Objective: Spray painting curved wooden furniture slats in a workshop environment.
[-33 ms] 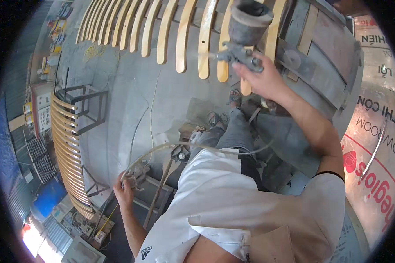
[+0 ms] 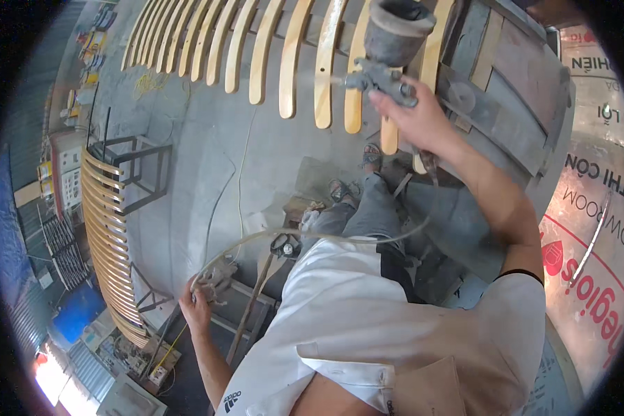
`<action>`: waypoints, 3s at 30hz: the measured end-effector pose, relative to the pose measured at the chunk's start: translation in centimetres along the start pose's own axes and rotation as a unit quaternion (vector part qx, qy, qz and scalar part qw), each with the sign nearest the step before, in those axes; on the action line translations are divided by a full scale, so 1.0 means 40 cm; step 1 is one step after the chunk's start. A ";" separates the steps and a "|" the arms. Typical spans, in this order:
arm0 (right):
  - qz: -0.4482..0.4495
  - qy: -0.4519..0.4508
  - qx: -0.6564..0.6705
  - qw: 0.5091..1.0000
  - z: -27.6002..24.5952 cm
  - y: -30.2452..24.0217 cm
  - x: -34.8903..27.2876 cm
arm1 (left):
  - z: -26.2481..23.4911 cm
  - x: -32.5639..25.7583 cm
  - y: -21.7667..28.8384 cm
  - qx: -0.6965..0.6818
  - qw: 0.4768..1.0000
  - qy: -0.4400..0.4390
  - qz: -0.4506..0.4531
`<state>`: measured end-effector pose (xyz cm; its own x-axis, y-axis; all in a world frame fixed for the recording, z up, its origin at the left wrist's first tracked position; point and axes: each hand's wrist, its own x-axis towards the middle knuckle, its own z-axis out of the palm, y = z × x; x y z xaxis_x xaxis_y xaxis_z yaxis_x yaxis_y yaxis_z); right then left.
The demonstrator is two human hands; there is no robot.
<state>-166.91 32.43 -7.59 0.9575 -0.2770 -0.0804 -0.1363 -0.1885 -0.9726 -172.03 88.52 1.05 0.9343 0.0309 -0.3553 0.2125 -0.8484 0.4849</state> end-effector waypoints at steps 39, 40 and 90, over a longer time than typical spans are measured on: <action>0.016 0.373 0.005 0.928 -0.617 0.094 1.074 | 0.070 -0.043 0.397 -0.122 0.986 0.096 -0.062; 0.010 0.379 -0.006 0.925 -0.623 0.095 1.078 | 0.069 -0.043 0.392 -0.122 0.986 0.096 -0.067; 0.120 -0.086 0.006 0.989 0.216 -0.065 0.115 | -0.039 0.003 -0.237 -0.121 0.984 0.117 -0.066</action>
<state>-159.96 39.79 -7.31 0.9270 -0.1487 -0.3443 -0.3631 -0.1252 -0.9233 -173.50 97.39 -2.34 0.9286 0.2763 -0.2478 0.3710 -0.6794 0.6330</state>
